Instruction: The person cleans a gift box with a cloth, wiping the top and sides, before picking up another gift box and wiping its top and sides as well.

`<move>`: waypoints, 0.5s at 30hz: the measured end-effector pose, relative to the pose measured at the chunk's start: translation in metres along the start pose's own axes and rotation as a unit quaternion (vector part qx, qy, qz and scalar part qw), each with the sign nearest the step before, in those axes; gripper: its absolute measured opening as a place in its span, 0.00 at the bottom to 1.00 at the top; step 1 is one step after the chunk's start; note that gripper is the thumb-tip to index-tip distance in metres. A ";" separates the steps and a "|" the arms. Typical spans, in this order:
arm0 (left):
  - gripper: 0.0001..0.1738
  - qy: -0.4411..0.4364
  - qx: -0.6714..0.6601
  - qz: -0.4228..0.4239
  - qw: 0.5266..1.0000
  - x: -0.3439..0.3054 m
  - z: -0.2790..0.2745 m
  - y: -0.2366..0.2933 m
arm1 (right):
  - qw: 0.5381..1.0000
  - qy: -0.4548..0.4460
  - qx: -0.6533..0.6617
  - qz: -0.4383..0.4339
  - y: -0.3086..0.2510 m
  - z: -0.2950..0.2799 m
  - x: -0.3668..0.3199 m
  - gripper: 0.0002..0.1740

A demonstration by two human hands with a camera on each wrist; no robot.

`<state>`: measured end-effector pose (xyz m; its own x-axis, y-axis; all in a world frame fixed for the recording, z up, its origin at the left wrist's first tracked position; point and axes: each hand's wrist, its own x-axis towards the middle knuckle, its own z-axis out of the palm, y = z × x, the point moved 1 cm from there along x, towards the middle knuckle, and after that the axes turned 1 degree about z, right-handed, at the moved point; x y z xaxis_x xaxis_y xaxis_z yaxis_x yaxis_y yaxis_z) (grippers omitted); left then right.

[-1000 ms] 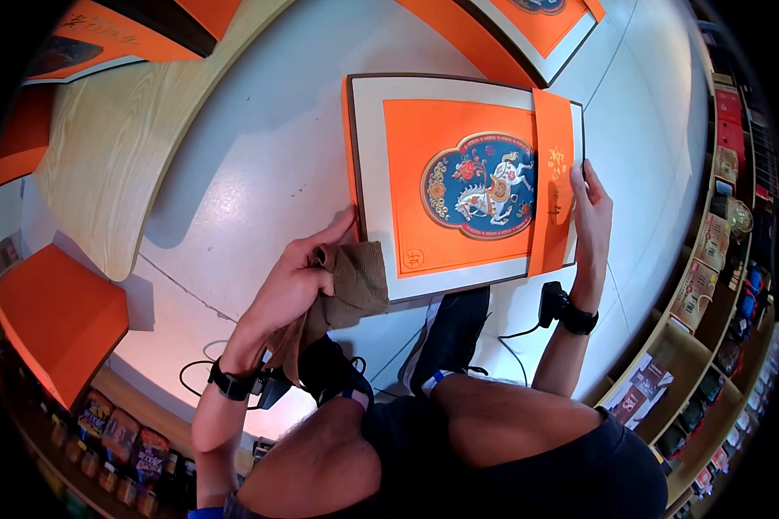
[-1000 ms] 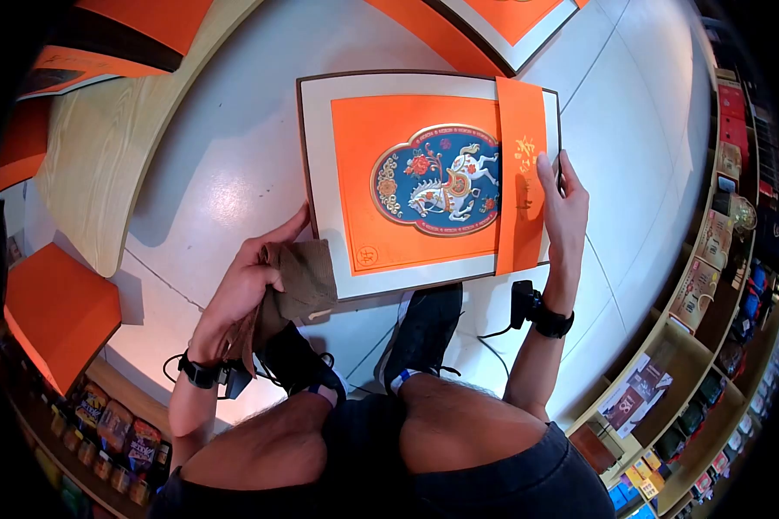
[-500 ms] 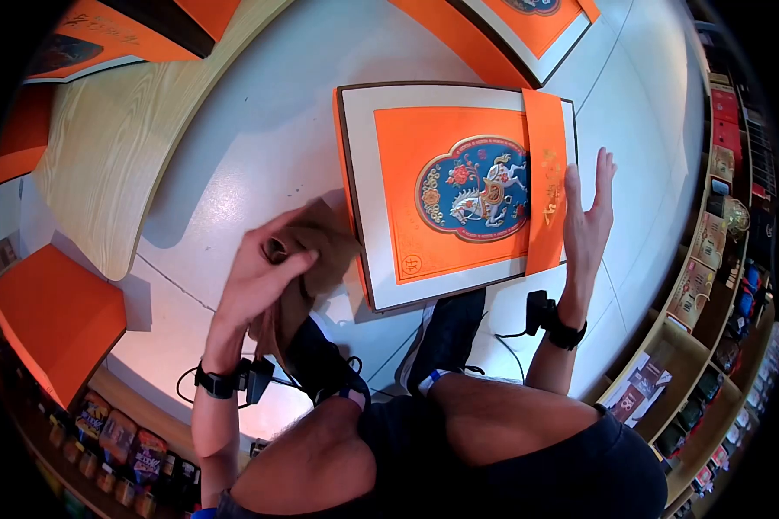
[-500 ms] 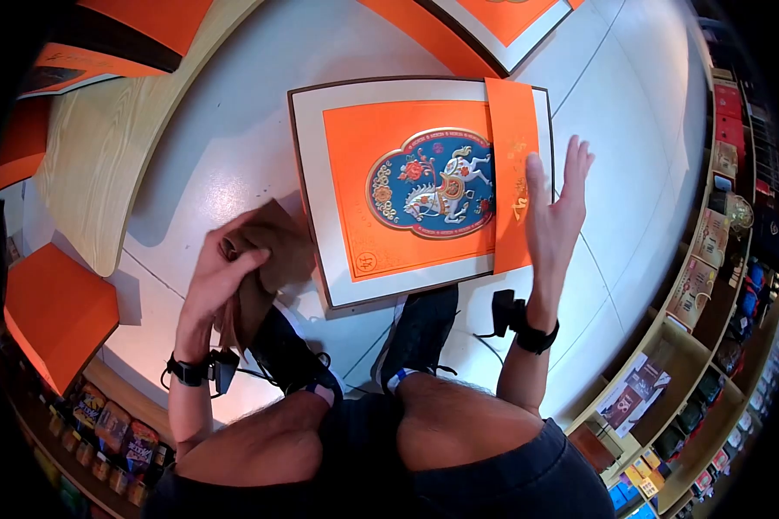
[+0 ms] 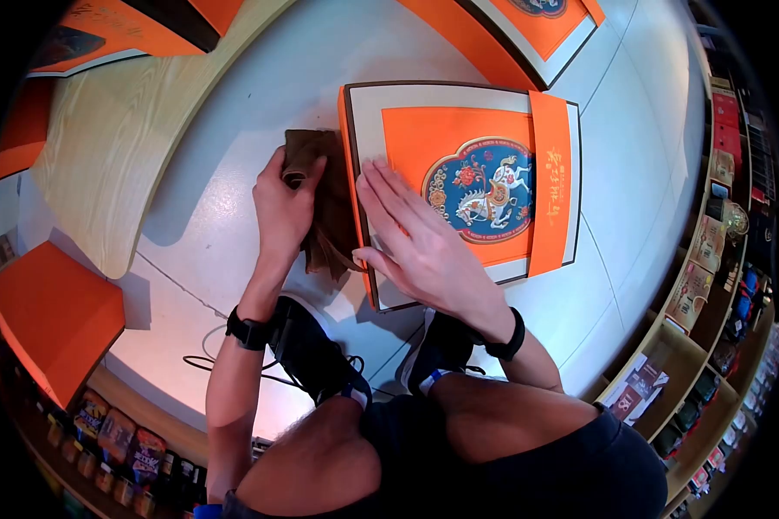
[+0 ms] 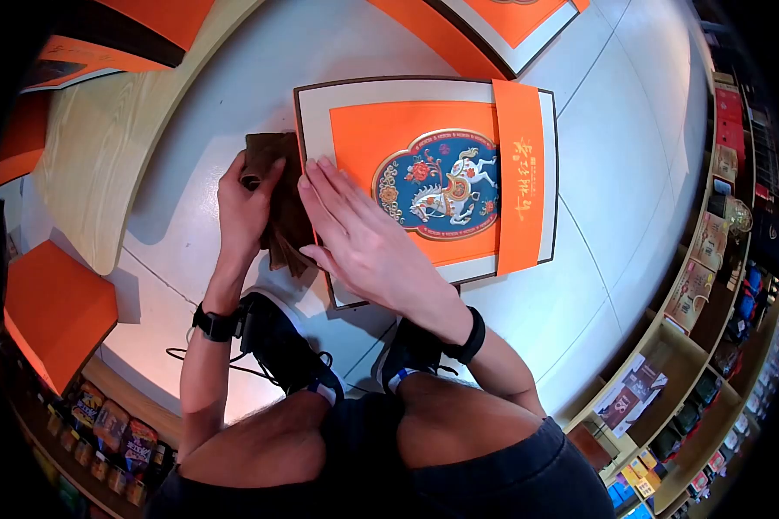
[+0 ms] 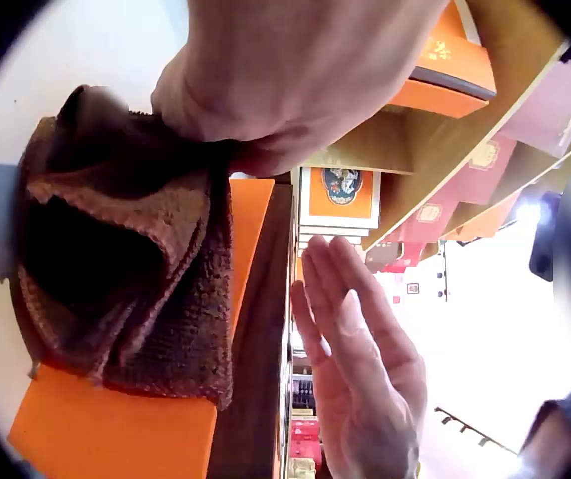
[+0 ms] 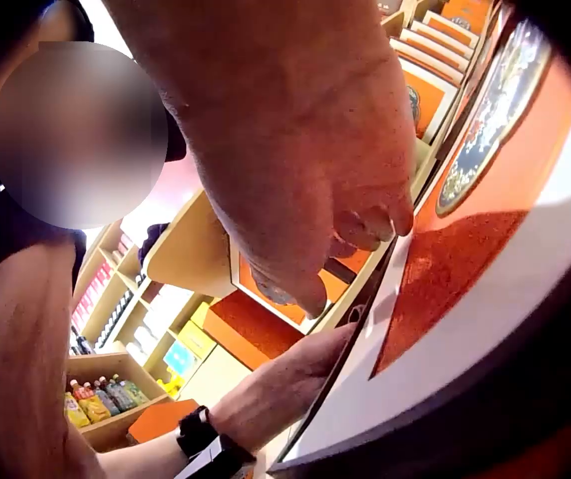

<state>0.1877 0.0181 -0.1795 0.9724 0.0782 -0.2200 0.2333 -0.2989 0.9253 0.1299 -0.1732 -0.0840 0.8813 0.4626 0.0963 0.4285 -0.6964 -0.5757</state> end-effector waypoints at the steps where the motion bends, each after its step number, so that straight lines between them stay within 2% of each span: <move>1: 0.18 0.000 -0.001 -0.002 1.000 0.001 0.002 0.003 | 1.000 -0.002 0.004 -0.002 0.002 0.005 -0.001 0.41; 6: 0.17 -0.045 0.092 -0.006 0.995 0.006 0.011 -0.001 | 0.999 -0.035 -0.041 0.000 0.004 0.017 -0.002 0.44; 13: 0.16 -0.052 0.077 -0.015 0.996 0.007 0.015 -0.002 | 0.998 -0.068 -0.007 0.011 0.006 0.013 -0.002 0.45; 15: 0.16 -0.069 0.035 -0.043 0.996 0.007 0.014 0.001 | 0.997 -0.072 -0.001 0.012 0.005 0.013 -0.001 0.45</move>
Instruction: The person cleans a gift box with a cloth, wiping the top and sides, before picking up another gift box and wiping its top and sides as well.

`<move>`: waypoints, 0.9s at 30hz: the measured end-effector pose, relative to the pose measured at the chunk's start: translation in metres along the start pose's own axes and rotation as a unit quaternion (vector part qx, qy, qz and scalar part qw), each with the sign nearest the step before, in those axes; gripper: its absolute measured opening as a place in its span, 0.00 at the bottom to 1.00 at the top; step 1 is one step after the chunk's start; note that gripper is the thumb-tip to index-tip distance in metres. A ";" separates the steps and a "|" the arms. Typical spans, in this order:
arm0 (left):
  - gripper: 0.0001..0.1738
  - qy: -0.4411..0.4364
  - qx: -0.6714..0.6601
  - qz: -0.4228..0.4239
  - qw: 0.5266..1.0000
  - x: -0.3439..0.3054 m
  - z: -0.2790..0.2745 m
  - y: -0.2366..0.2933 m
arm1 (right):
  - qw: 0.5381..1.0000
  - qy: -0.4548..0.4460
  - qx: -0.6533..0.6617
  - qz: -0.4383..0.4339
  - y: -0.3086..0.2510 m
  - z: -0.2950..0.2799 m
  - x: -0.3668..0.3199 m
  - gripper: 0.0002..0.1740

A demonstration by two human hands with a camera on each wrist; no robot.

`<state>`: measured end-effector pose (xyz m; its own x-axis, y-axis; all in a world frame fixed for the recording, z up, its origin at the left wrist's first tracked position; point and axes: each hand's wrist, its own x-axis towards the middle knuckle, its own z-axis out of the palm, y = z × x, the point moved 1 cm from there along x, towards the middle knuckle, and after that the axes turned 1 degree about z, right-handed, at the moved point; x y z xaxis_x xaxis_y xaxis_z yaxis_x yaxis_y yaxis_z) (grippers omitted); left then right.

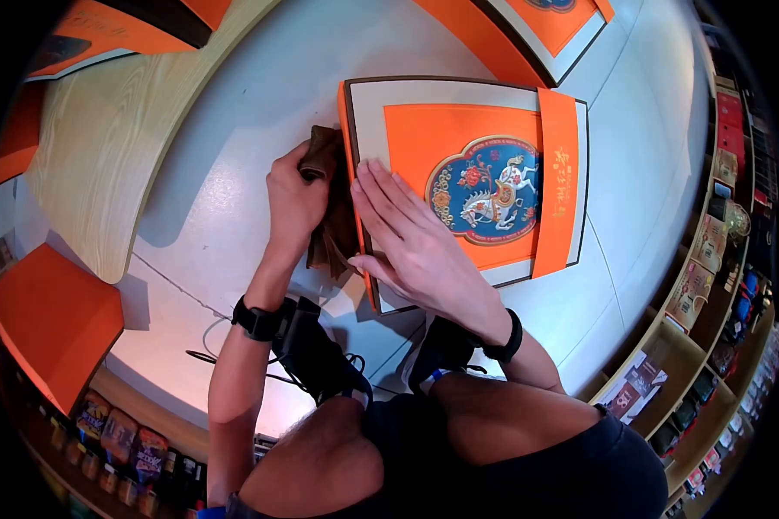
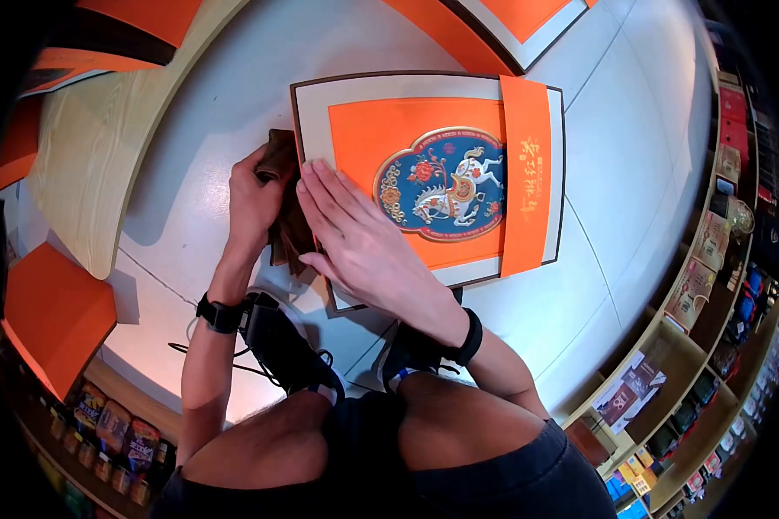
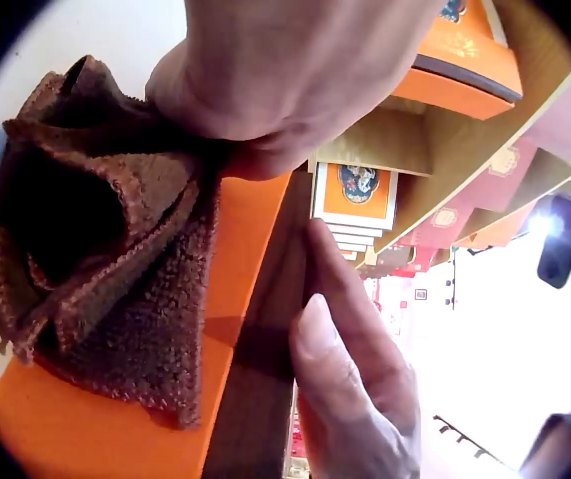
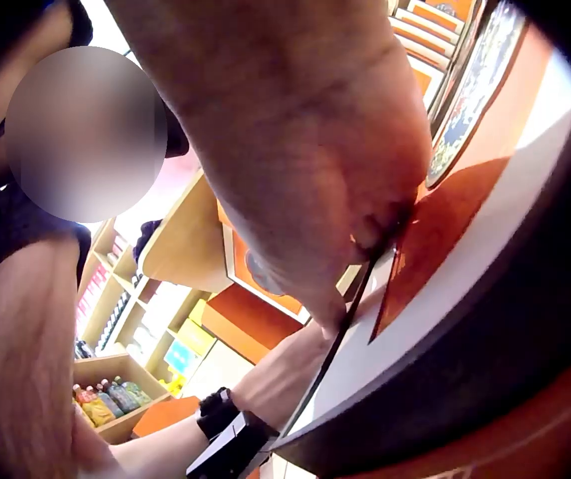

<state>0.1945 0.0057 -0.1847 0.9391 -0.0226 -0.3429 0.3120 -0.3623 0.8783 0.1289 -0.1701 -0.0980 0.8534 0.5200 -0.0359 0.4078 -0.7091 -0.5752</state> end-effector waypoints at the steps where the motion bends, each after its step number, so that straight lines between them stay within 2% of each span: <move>1: 0.16 0.001 0.000 0.000 1.000 0.000 0.001 0.000 | 1.000 0.001 -0.002 0.001 -0.001 0.000 0.000 0.45; 4: 0.19 0.021 -0.026 0.030 0.999 -0.001 0.002 0.000 | 1.000 0.002 -0.004 0.004 -0.001 0.000 0.000 0.45; 6: 0.19 0.006 -0.061 -0.013 0.998 -0.001 0.001 0.001 | 1.000 0.003 -0.005 0.005 -0.001 0.001 -0.001 0.45; 10: 0.20 -0.002 -0.114 -0.030 0.993 0.000 0.001 -0.004 | 1.000 0.003 0.001 0.005 0.000 0.001 0.000 0.45; 13: 0.21 -0.004 -0.094 -0.022 0.995 -0.003 -0.001 0.003 | 1.000 0.003 0.004 0.005 0.000 0.000 -0.001 0.45; 15: 0.22 0.018 0.026 0.061 0.998 -0.010 -0.005 0.014 | 1.000 0.002 0.006 0.006 0.000 -0.001 -0.001 0.44; 18: 0.23 0.014 0.047 0.080 0.996 -0.011 -0.008 0.022 | 1.000 0.001 0.003 0.004 0.001 0.001 -0.001 0.44; 27: 0.21 0.020 0.042 0.073 0.996 -0.018 -0.010 0.026 | 1.000 0.005 0.004 0.000 0.002 0.000 -0.001 0.44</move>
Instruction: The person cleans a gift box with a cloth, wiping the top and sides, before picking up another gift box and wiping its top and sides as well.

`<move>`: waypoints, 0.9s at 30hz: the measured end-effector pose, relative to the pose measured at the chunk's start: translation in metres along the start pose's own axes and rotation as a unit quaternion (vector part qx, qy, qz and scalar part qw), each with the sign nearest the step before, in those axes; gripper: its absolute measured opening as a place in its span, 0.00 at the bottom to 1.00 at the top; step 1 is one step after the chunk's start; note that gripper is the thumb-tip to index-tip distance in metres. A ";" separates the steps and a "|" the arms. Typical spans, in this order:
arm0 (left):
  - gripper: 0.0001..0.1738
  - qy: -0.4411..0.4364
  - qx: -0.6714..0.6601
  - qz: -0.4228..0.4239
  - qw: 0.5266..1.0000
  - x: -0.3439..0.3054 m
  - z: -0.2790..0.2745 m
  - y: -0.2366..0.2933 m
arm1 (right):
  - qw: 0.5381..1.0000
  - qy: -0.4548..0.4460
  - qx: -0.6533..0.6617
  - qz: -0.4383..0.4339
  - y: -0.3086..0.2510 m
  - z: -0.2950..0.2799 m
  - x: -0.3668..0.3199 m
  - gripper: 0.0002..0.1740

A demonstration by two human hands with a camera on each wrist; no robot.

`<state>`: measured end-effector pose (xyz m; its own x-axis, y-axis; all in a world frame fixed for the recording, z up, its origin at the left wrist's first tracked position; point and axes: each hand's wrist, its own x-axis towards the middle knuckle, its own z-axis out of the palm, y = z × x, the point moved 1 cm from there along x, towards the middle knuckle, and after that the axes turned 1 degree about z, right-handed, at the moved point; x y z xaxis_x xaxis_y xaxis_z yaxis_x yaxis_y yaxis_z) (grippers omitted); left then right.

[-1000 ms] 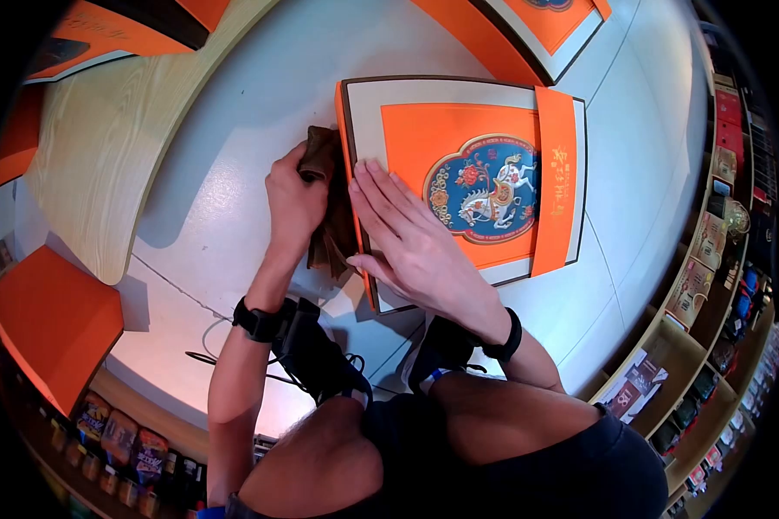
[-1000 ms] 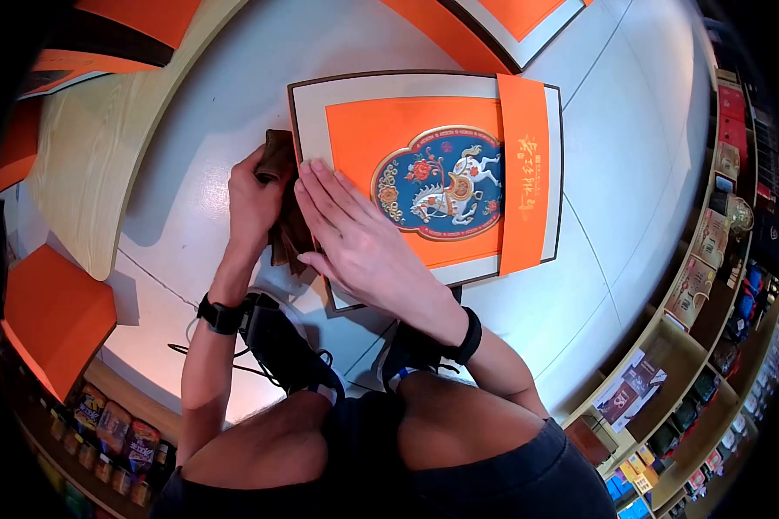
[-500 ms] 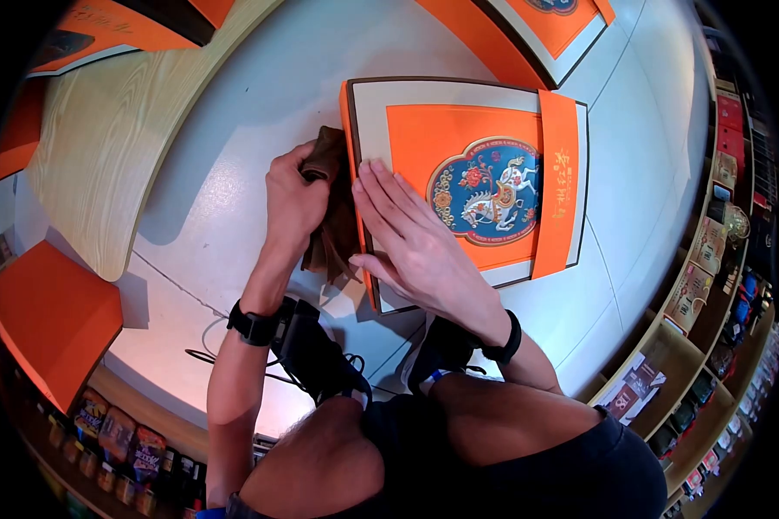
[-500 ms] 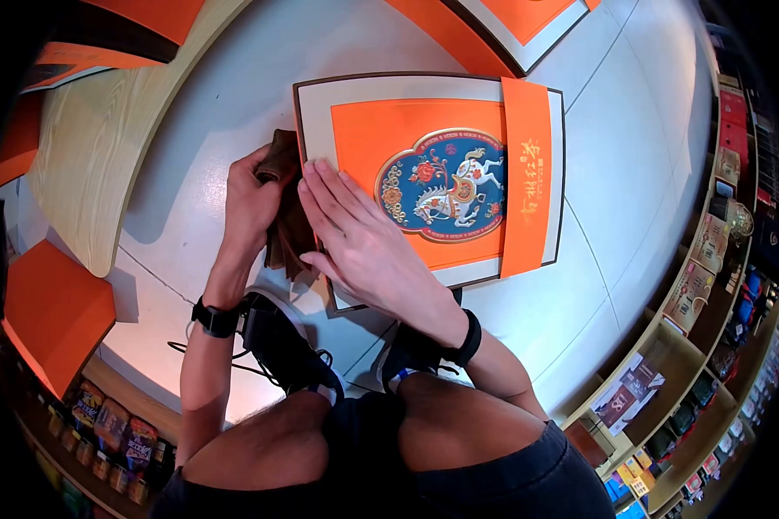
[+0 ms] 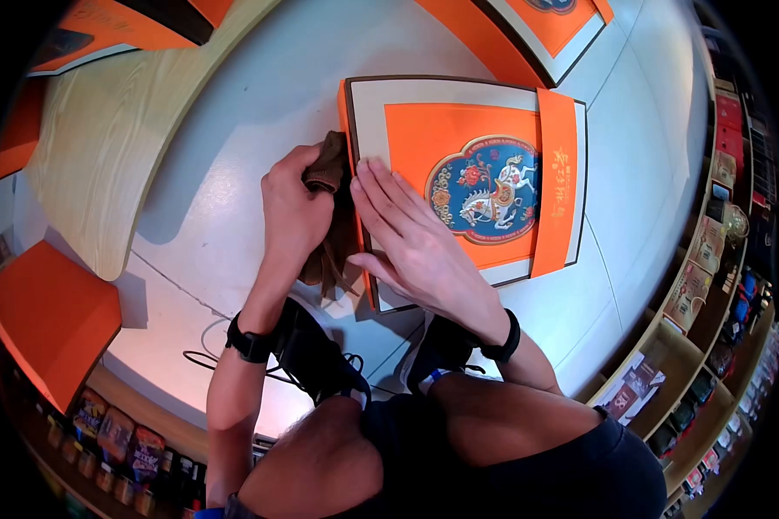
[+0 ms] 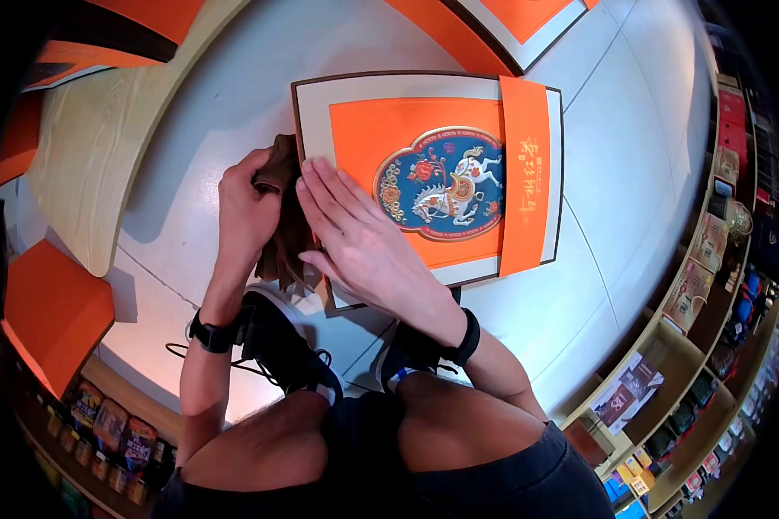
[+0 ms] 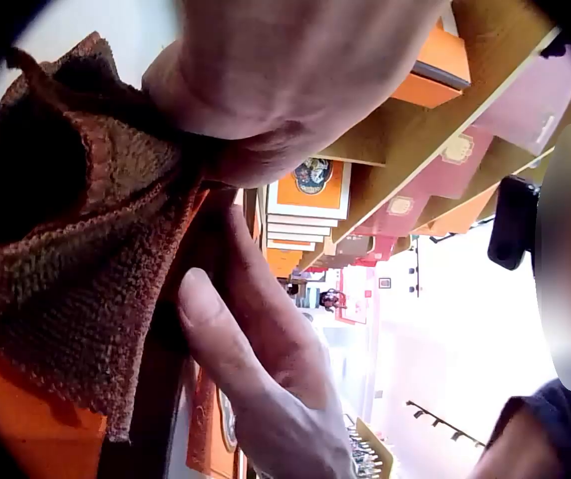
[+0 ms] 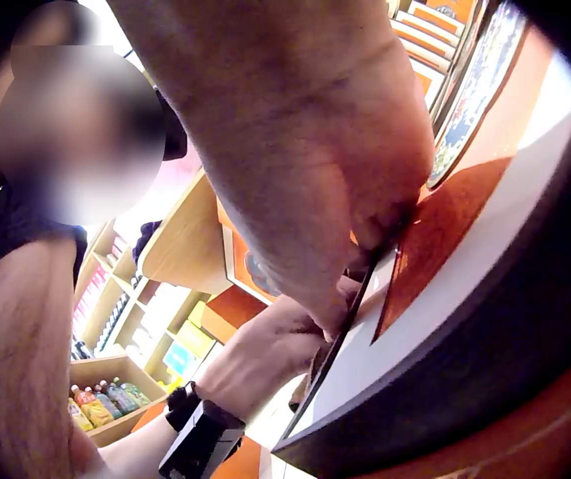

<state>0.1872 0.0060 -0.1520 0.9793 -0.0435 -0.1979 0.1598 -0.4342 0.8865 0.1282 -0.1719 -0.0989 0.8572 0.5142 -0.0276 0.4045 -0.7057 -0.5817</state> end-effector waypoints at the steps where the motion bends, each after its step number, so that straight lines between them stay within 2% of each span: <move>1: 0.21 -0.001 0.000 0.000 1.000 0.000 -0.001 0.001 | 1.000 0.002 -0.002 -0.001 0.000 0.001 0.000 0.44; 27: 0.23 0.009 -0.032 0.079 0.996 -0.008 -0.008 0.015 | 1.000 0.010 -0.004 -0.005 0.000 0.001 0.001 0.44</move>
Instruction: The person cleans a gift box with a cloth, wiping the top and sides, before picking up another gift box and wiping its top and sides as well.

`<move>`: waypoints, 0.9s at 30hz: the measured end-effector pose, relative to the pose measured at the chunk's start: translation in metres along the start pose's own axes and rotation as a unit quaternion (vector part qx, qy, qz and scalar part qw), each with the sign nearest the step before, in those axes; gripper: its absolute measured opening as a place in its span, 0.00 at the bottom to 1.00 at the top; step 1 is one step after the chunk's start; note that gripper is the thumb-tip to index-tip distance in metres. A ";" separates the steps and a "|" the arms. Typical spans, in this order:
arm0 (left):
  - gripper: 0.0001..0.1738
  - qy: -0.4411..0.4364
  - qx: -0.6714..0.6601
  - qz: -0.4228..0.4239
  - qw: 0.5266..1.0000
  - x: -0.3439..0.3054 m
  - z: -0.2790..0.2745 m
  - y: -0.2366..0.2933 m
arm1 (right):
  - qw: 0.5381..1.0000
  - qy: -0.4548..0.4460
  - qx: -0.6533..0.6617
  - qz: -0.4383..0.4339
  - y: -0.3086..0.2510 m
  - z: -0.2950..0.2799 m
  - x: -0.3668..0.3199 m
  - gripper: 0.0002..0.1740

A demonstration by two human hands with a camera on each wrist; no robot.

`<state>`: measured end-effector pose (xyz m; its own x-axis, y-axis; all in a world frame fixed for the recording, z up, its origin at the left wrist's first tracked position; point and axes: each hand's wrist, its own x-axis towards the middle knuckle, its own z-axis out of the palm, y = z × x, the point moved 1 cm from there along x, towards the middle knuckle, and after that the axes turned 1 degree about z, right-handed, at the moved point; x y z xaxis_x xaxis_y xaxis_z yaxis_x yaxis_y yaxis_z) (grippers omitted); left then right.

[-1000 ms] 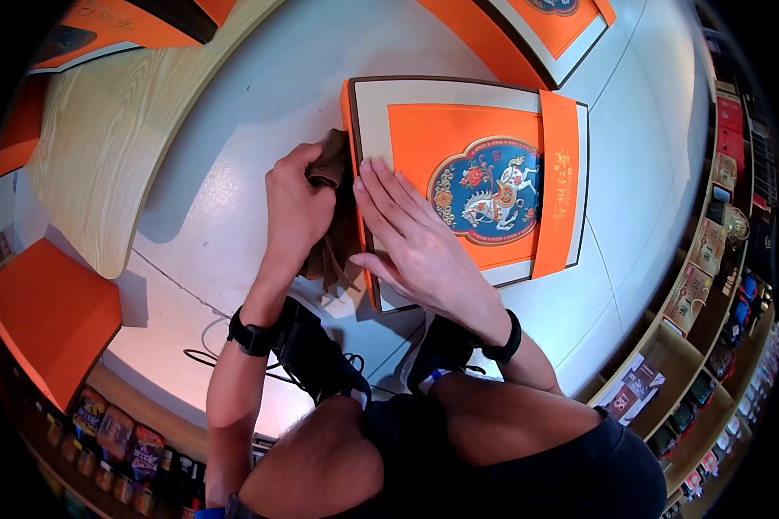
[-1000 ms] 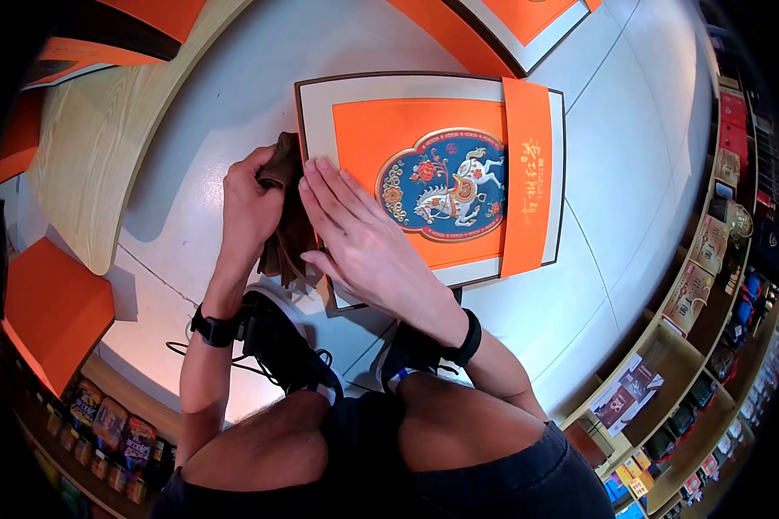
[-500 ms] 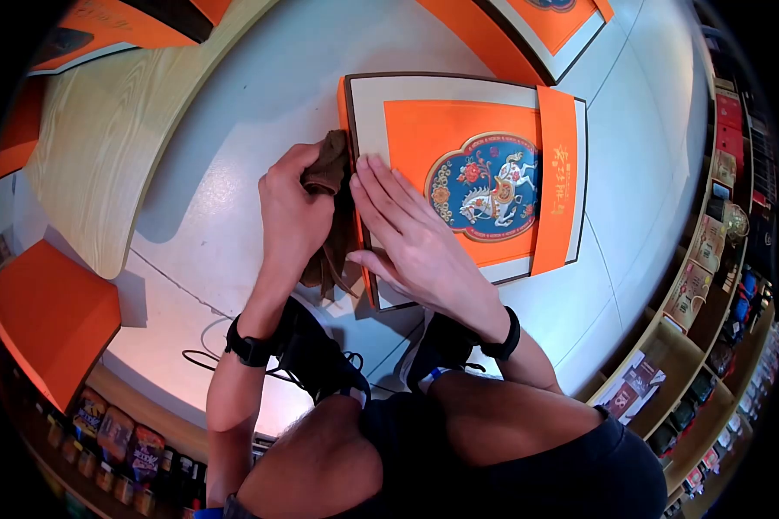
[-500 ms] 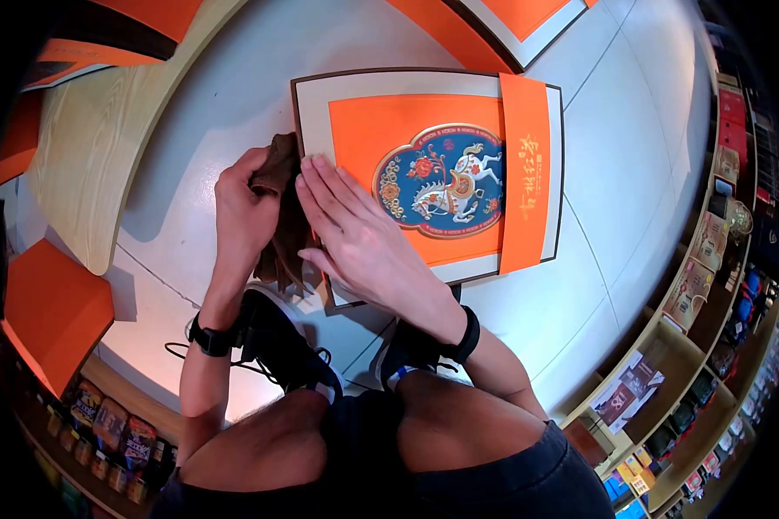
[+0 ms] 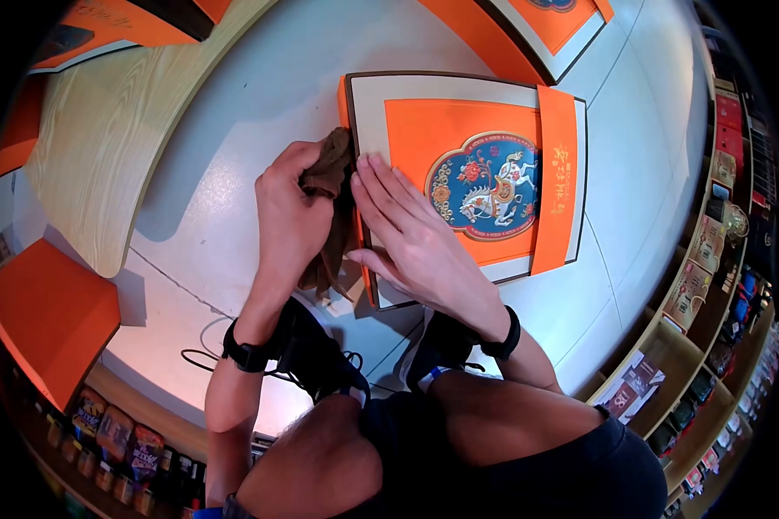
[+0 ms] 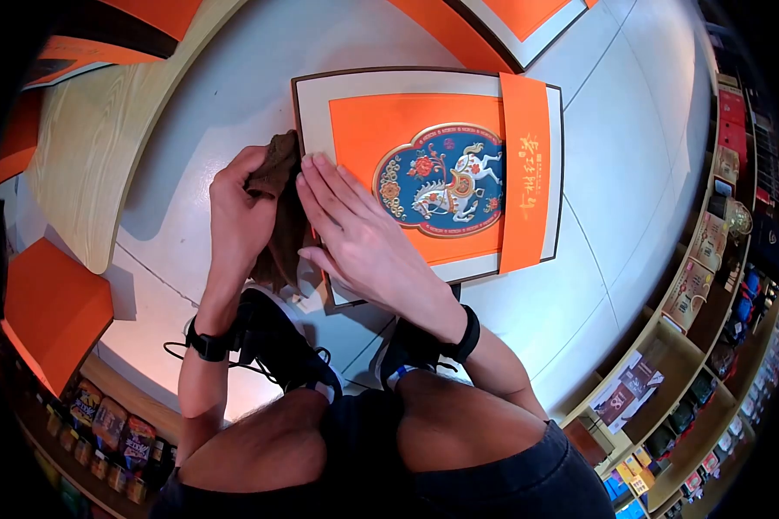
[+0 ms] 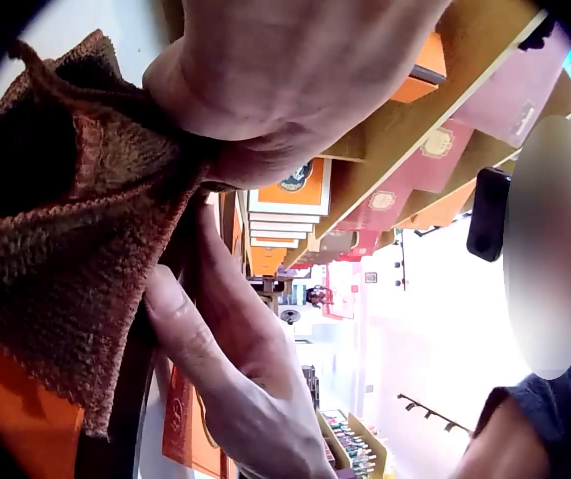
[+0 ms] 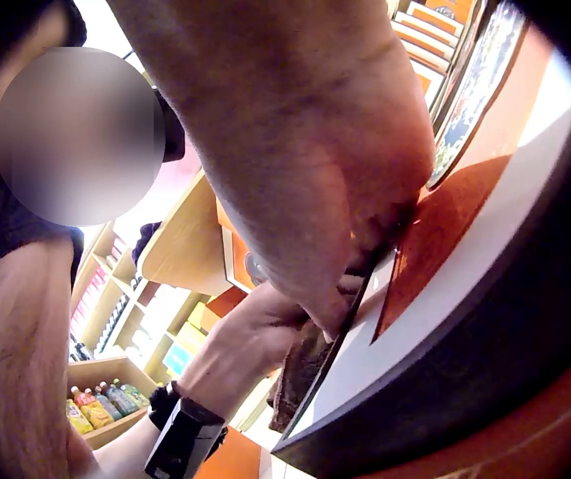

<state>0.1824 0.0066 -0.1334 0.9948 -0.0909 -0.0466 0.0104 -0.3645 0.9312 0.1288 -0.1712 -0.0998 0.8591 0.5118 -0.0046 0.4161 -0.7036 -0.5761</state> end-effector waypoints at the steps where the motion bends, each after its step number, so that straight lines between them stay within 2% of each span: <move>1: 0.23 0.000 0.000 0.000 1.000 0.000 -0.001 0.005 | 1.000 -0.002 -0.001 0.000 0.000 0.000 0.000 0.43; 7: 0.22 -0.011 0.000 0.018 1.000 0.003 -0.003 0.010 | 1.000 -0.004 0.002 0.004 0.000 0.000 0.001 0.43; 15: 0.27 -0.040 0.023 0.027 0.999 0.004 -0.006 0.015 | 1.000 0.001 0.002 0.003 0.000 0.001 0.000 0.42; 27: 0.29 -0.050 0.033 0.034 0.998 0.000 -0.009 0.019 | 1.000 -0.002 0.000 0.002 0.000 0.001 0.000 0.43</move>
<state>0.1833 0.0076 -0.1124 0.9780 -0.2072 -0.0235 -0.0659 -0.4143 0.9077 0.1284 -0.1714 -0.1005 0.8593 0.5113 -0.0102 0.4130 -0.7055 -0.5760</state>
